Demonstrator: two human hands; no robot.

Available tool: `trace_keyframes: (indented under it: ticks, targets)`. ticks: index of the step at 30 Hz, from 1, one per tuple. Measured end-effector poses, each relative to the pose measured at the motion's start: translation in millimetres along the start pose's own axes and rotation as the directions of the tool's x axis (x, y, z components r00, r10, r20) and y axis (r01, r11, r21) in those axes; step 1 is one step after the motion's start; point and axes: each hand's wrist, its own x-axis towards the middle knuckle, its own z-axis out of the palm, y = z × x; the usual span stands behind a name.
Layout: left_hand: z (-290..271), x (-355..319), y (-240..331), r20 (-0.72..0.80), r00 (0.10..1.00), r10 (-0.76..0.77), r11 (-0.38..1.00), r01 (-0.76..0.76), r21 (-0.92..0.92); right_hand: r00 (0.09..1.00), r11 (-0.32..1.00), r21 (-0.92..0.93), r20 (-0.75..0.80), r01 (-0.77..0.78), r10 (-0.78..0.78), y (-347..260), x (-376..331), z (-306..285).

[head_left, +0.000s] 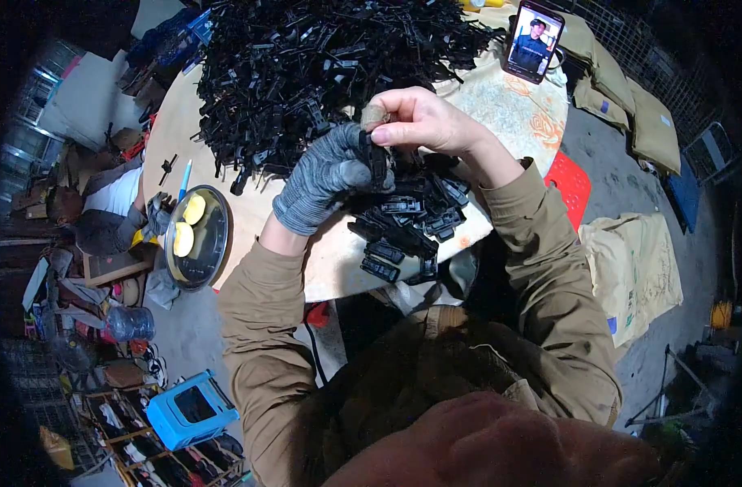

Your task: Packaging small black plastic components into a bag on a production floor.

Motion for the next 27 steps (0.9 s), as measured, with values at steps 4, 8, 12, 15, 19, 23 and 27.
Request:
trace_keyframes:
  ticks: [4, 8, 12, 15, 19, 23, 27]
  targets:
    - [3, 1, -2, -0.126, 0.992, 0.015, 0.999, -0.009, 0.050, 0.982, 0.978, -0.093, -0.007, 0.188, -0.190, 6, 8, 4]
    - [-6, 0, -8, -0.343, 0.934, 0.103, 0.995, -0.089, 0.055, 0.959, 0.987, -0.145, -0.262, 0.072, -0.109, 6, 6, 5]
    - [-5, 4, -6, -0.479, 0.852, 0.212, 0.976, -0.156, 0.154, 0.971, 0.978, -0.191, -0.207, 0.082, -0.122, 6, 5, 9]
    - [-1, 2, -8, -0.450, 0.839, 0.305, 0.952, -0.253, 0.174, 0.955, 0.954, -0.270, -0.223, 0.130, -0.194, 20, 10, 15]
    - [0, -3, -4, -0.450, 0.811, 0.374, 0.899, -0.196, 0.393, 0.961, 0.968, -0.231, -0.230, 0.101, -0.156, 20, 10, 20]
    - [-3, -1, -7, -0.469, 0.784, 0.406, 0.859, -0.153, 0.488, 0.960, 0.976, -0.205, -0.253, 0.069, -0.121, 14, 8, 25]
    - [-2, 0, -9, -0.422, 0.747, 0.515, 0.786, -0.215, 0.579, 0.963, 0.984, -0.176, -0.265, 0.001, -0.049, 11, 7, 25]
